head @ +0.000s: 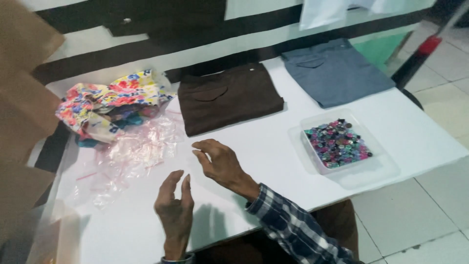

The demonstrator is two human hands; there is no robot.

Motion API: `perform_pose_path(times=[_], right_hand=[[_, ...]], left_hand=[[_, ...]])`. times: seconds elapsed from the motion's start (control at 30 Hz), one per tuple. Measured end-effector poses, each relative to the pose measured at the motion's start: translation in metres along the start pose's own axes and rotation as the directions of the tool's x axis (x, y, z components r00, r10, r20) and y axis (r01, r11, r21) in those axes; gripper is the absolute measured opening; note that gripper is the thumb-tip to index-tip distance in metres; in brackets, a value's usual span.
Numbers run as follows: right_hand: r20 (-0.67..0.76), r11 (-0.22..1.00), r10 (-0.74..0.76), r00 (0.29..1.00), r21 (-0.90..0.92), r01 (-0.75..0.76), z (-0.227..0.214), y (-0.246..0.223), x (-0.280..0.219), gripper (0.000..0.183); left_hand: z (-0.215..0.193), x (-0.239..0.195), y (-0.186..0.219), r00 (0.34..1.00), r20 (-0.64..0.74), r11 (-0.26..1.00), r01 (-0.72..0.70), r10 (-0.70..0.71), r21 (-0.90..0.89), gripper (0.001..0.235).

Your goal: The person picks small orange and pink buttons from a plastic container and places them into small clear plastic bags. They seal each bag after filling it and set it aside on the table. The process is repeated for multiple buttons of each color.

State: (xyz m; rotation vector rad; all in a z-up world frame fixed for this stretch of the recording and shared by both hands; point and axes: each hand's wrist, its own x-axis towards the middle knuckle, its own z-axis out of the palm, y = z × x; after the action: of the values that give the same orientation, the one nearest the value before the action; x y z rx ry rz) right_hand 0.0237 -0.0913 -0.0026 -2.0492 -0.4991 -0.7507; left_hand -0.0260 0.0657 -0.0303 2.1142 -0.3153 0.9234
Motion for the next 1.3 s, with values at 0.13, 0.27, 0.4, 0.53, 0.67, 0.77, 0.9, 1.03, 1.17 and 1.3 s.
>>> perform_pose_path(times=[0.13, 0.27, 0.4, 0.53, 0.67, 0.77, 0.9, 1.03, 1.17, 1.3], right_hand=[[-0.075, 0.989, 0.092, 0.993, -0.108, -0.100, -0.116, 0.026, -0.020, 0.024], [-0.064, 0.893, 0.331, 0.941, -0.302, -0.335, -0.225, 0.065, -0.041, 0.024], [0.035, 0.587, 0.732, 0.680, -0.539, -0.604, -0.301, 0.082, -0.045, 0.031], [0.060, 0.441, 0.833, 0.550, -0.672, -0.595, -0.331, 0.072, -0.045, 0.031], [0.079, 0.368, 0.889, 0.451, -0.708, -0.602, -0.336, 0.070, -0.041, 0.030], [0.105, 0.329, 0.909, 0.403, -0.774, -0.541, -0.335, 0.082, -0.050, 0.029], [0.120, 0.303, 0.907, 0.403, -0.851, -0.429, -0.334, 0.114, -0.065, 0.031], [0.137, 0.307, 0.919, 0.370, -0.837, -0.453, -0.326, 0.122, -0.066, 0.031], [0.189, 0.405, 0.890, 0.414, -0.743, -0.533, -0.312, 0.169, -0.070, 0.036], [0.176, 0.487, 0.859, 0.481, -0.570, -0.661, -0.311, 0.151, -0.063, 0.040]], left_hand=[[0.075, -0.002, 0.064, 0.975, 0.142, 0.983, -0.160, 0.172, -0.095, 0.020], [0.131, 0.003, 0.130, 0.918, 0.323, 0.948, -0.136, 0.231, -0.289, 0.019], [0.180, 0.007, 0.172, 0.742, 0.621, 0.950, -0.066, 0.252, -0.306, 0.022], [0.245, -0.004, 0.184, 0.644, 0.714, 0.960, -0.138, 0.274, -0.244, 0.026], [0.298, -0.008, 0.180, 0.537, 0.796, 0.958, -0.220, 0.278, -0.186, 0.031], [0.317, -0.016, 0.181, 0.463, 0.847, 0.952, -0.270, 0.259, -0.144, 0.032], [0.334, -0.026, 0.178, 0.478, 0.829, 0.911, -0.404, 0.290, -0.086, 0.030], [0.343, -0.028, 0.172, 0.462, 0.842, 0.895, -0.442, 0.279, -0.054, 0.027], [0.343, -0.019, 0.172, 0.456, 0.852, 0.914, -0.402, 0.257, -0.060, 0.025], [0.336, -0.011, 0.177, 0.454, 0.866, 0.943, -0.327, 0.210, -0.058, 0.027]])
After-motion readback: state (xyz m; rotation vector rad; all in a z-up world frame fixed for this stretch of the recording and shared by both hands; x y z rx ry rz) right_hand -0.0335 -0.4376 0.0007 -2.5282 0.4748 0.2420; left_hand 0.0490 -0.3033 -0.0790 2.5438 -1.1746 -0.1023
